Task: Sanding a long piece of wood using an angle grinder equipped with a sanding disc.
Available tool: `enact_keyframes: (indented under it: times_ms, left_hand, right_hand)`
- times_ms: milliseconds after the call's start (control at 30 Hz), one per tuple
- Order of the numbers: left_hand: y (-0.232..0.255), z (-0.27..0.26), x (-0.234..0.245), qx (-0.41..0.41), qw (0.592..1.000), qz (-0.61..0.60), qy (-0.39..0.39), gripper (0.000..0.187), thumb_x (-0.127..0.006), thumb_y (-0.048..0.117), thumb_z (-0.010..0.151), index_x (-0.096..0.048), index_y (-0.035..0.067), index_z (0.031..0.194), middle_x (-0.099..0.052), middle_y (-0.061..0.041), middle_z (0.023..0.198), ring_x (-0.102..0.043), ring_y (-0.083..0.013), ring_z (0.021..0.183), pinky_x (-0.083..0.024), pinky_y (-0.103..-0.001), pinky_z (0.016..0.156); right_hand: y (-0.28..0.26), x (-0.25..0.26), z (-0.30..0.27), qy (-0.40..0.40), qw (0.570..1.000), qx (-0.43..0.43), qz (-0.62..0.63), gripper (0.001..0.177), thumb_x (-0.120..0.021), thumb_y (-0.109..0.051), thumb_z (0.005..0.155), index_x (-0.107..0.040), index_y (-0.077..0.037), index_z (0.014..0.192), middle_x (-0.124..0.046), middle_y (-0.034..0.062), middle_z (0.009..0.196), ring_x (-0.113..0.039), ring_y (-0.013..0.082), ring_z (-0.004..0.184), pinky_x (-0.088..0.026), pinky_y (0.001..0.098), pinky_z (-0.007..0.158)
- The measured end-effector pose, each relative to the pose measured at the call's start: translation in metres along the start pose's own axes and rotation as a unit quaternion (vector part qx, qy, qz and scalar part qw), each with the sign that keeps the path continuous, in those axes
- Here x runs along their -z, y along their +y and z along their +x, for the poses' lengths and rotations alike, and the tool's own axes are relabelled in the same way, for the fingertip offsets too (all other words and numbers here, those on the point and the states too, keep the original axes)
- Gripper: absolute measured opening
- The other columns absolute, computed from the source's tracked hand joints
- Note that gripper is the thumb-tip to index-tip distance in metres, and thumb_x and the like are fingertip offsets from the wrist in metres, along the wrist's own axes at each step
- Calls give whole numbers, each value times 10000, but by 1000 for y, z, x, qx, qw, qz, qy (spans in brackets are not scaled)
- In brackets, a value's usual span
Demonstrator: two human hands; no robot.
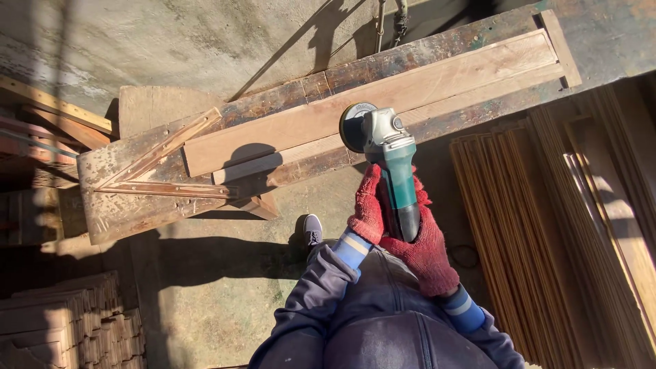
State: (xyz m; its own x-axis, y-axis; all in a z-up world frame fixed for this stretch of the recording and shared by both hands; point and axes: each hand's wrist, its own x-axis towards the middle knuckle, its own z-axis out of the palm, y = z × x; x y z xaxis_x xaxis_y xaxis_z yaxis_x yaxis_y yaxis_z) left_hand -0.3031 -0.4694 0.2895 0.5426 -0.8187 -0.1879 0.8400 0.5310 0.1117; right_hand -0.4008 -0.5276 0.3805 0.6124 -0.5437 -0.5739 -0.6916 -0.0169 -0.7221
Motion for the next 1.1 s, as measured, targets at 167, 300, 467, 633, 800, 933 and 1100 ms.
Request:
enact_keyframes:
  times_ms: [167, 300, 467, 633, 800, 933, 1100]
  left_hand:
    - [38, -4, -1, 24, 1000, 14, 14, 659, -627, 522, 939, -610, -65, 1237, -709, -211, 980, -688, -339, 842, -573, -462, 817]
    - [43, 13, 2, 95, 951, 63, 287, 786, -795, 696, 763, -677, 146, 1312, -704, -182, 1231, -668, -359, 1144, -557, -457, 1003]
    - [62, 11, 35, 91, 981, 96, 143, 775, -618, 745, 921, -702, 43, 1239, -719, -262, 1121, -724, -393, 1008, -628, -505, 856]
    - [56, 7, 39, 86, 984, 55, 148, 843, -582, 798, 896, -708, 44, 1252, -723, -228, 1161, -721, -385, 1025, -618, -519, 891]
    - [64, 5, 22, 104, 979, 128, 124, 912, -464, 858, 893, -685, 75, 1305, -716, -222, 1184, -701, -371, 1080, -585, -495, 948]
    - [41, 0, 26, -19, 993, 89, 78, 1211, -700, 926, 582, -576, 71, 1431, -692, -245, 1220, -682, -414, 1090, -600, -505, 944]
    - [63, -14, 10, 36, 968, 247, -22, 1148, -751, 829, 588, -517, 204, 1522, -699, -50, 1327, -677, -219, 1184, -544, -257, 1068]
  right_hand:
    - [-26, -29, -3, 11, 1000, -23, 10, 740, -916, -245, 560, -582, -101, 1204, -688, 200, 1108, -664, 383, 1126, -520, 539, 983]
    - [-18, -42, 9, 1, 999, -18, 48, 775, -943, -220, 548, -579, -90, 1220, -672, 225, 1065, -678, 377, 1043, -537, 536, 926]
    - [9, -48, 30, -43, 971, 0, 237, 636, -963, 41, 510, -600, -3, 1031, -664, 260, 752, -695, 361, 608, -615, 463, 477]
    - [5, -45, 27, -51, 974, 7, 222, 589, -959, 51, 477, -620, 16, 957, -641, 260, 661, -680, 347, 500, -602, 439, 446]
    - [8, -45, 27, -22, 982, 23, 184, 706, -991, -44, 453, -649, -3, 1070, -649, 225, 756, -702, 328, 603, -610, 428, 525]
    - [7, -49, 26, -9, 996, 20, 83, 879, -1030, -250, 457, -645, -74, 1228, -696, 208, 1042, -677, 338, 1031, -513, 514, 969]
    - [-8, -46, 15, 0, 1000, 14, 25, 821, -978, -280, 536, -597, -57, 1228, -659, 250, 1091, -651, 412, 1098, -500, 539, 969]
